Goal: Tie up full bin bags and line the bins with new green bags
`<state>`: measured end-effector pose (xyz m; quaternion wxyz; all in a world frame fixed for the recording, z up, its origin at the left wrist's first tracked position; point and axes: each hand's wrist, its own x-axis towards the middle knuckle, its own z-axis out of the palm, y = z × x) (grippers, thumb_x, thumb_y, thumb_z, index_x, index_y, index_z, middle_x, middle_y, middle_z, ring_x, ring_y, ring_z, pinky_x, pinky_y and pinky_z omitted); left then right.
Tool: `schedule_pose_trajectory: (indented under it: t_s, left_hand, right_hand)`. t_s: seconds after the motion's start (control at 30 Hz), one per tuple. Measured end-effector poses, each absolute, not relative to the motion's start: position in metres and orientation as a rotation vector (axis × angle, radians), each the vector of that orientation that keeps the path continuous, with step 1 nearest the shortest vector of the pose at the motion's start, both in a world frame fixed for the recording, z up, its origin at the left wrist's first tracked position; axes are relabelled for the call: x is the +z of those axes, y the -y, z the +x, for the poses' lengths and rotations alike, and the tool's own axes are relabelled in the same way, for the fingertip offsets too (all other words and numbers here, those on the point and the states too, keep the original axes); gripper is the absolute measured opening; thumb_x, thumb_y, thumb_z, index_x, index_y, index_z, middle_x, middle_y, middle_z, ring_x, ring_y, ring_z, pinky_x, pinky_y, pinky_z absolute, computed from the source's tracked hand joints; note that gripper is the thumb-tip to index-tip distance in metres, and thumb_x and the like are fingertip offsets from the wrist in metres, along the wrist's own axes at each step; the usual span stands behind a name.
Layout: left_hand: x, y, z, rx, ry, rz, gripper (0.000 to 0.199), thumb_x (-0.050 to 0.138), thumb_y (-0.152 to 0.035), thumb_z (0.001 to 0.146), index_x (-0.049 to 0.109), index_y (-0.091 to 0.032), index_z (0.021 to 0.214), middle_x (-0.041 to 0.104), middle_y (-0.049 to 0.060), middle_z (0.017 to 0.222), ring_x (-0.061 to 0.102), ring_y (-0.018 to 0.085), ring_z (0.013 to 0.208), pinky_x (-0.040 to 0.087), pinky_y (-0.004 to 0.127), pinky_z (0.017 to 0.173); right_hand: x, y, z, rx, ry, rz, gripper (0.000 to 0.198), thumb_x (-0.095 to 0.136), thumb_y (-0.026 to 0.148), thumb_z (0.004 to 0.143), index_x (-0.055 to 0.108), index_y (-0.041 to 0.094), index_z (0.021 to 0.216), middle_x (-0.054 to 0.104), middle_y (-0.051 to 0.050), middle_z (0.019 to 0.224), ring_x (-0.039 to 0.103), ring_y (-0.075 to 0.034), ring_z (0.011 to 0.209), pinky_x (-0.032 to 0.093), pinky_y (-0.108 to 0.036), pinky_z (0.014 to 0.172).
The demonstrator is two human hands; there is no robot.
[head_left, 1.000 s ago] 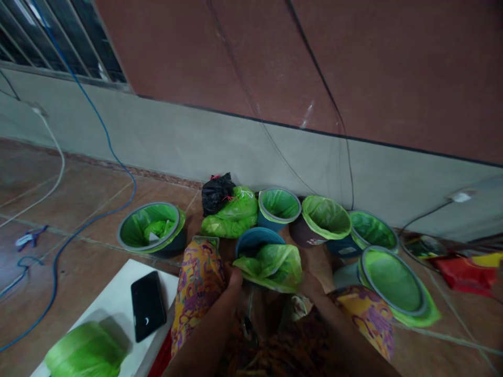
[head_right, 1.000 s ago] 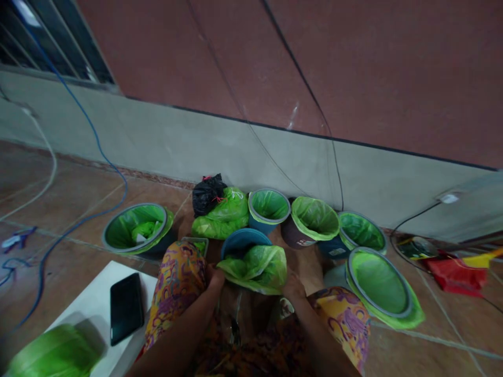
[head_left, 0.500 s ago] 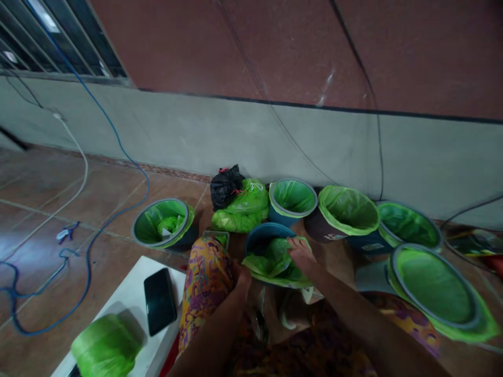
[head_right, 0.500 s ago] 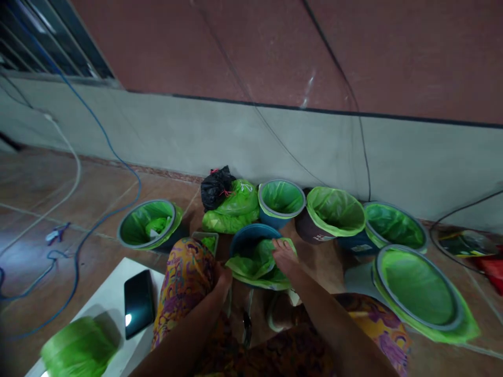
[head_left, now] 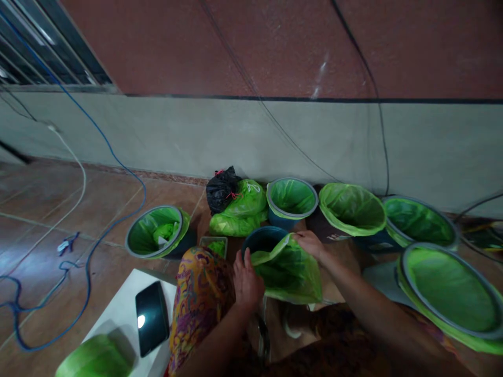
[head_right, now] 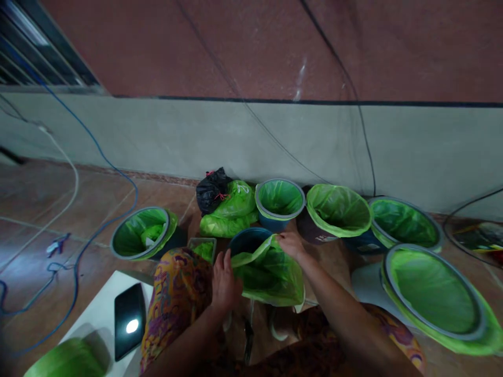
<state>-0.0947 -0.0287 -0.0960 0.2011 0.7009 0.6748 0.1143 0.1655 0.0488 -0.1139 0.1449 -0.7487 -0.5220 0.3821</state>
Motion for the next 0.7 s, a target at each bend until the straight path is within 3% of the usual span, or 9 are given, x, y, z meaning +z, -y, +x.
schedule_pose_trajectory:
  t_s: [0.1, 0.23, 0.33, 0.37, 0.43, 0.5, 0.57, 0.67, 0.7]
  left_hand:
    - [-0.083, 0.009, -0.074, 0.263, -1.685, 2.16, 0.071, 0.063, -0.026, 0.077, 0.042, -0.016, 0.144, 0.042, 0.016, 0.15, 0.044, 0.033, 0.133, 0.036, 0.047, 0.11]
    - [-0.089, -0.026, -0.06, 0.043, -1.48, 2.227, 0.032, 0.047, -0.025, 0.09, 0.065, -0.018, 0.116, 0.066, 0.013, 0.119, 0.061, 0.026, 0.111, 0.042, 0.041, 0.099]
    - [-0.099, -0.054, -0.063, -0.021, -1.572, 2.036, 0.033, 0.04, -0.022, 0.093, 0.071, -0.018, 0.103, 0.072, 0.01, 0.102, 0.066, 0.021, 0.094, 0.046, 0.031, 0.085]
    - [-0.102, -0.064, -0.065, -0.008, -1.586, 1.969, 0.032, 0.041, -0.022, 0.093, 0.072, -0.017, 0.101, 0.073, 0.009, 0.098, 0.067, 0.019, 0.089, 0.046, 0.028, 0.08]
    - [-0.106, -0.082, -0.071, 0.018, -1.535, 1.881, 0.031, 0.044, -0.024, 0.092, 0.074, -0.015, 0.093, 0.073, 0.007, 0.085, 0.065, 0.017, 0.079, 0.044, 0.025, 0.072]
    - [-0.109, -0.098, -0.077, 0.048, -1.449, 1.838, 0.032, 0.046, -0.027, 0.092, 0.074, -0.013, 0.084, 0.069, 0.004, 0.072, 0.061, 0.015, 0.069, 0.042, 0.023, 0.065]
    - [-0.111, -0.109, -0.08, 0.106, -1.41, 1.817, 0.033, 0.048, -0.029, 0.091, 0.075, -0.014, 0.082, 0.065, 0.001, 0.066, 0.058, 0.013, 0.064, 0.04, 0.023, 0.062]
    - [-0.115, -0.117, -0.083, 0.187, -1.443, 1.808, 0.028, 0.05, -0.027, 0.089, 0.075, -0.016, 0.084, 0.063, -0.001, 0.065, 0.056, 0.012, 0.063, 0.04, 0.022, 0.062]
    - [-0.116, -0.118, -0.083, 0.195, -1.465, 1.807, 0.027, 0.051, -0.026, 0.088, 0.075, -0.017, 0.083, 0.063, -0.001, 0.064, 0.056, 0.012, 0.063, 0.04, 0.022, 0.063]
  right_hand:
    - [-0.116, -0.046, 0.163, 1.074, 1.501, -2.144, 0.034, 0.05, 0.035, 0.087, 0.072, 0.016, 0.07, 0.069, -0.003, 0.067, 0.063, -0.015, 0.065, 0.041, -0.022, 0.058]
    - [-0.115, -0.047, 0.165, 1.061, 1.518, -2.157, 0.036, 0.049, 0.04, 0.088, 0.073, 0.017, 0.074, 0.072, -0.004, 0.07, 0.066, -0.017, 0.068, 0.045, -0.023, 0.061]
    - [-0.115, -0.047, 0.172, 0.956, 1.625, -2.22, 0.03, 0.056, 0.039, 0.085, 0.074, 0.017, 0.095, 0.075, -0.008, 0.094, 0.069, -0.022, 0.088, 0.05, -0.029, 0.077]
    - [-0.115, -0.047, 0.173, 0.911, 1.666, -2.215, 0.035, 0.061, 0.037, 0.081, 0.071, 0.017, 0.108, 0.074, -0.01, 0.107, 0.067, -0.024, 0.099, 0.05, -0.032, 0.085]
    - [-0.115, -0.047, 0.171, 0.846, 1.759, -2.124, 0.064, 0.071, 0.034, 0.072, 0.058, 0.017, 0.132, 0.065, -0.013, 0.129, 0.061, -0.026, 0.117, 0.046, -0.036, 0.097]
    - [-0.115, -0.048, 0.163, 0.816, 1.871, -1.986, 0.083, 0.076, 0.032, 0.066, 0.047, 0.019, 0.143, 0.058, -0.013, 0.137, 0.056, -0.026, 0.124, 0.043, -0.037, 0.102]
    - [-0.117, -0.051, 0.155, 0.784, 1.959, -1.933, 0.073, 0.075, 0.031, 0.068, 0.053, 0.021, 0.138, 0.062, -0.011, 0.132, 0.058, -0.026, 0.12, 0.044, -0.037, 0.1]
    - [-0.124, -0.06, 0.148, 0.749, 1.934, -2.064, 0.027, 0.06, 0.029, 0.083, 0.071, 0.022, 0.107, 0.073, -0.007, 0.104, 0.066, -0.022, 0.098, 0.046, -0.031, 0.086]
    - [-0.127, -0.063, 0.149, 0.749, 1.895, -2.111, 0.022, 0.055, 0.028, 0.087, 0.072, 0.022, 0.098, 0.074, -0.006, 0.096, 0.067, -0.02, 0.091, 0.046, -0.029, 0.08]
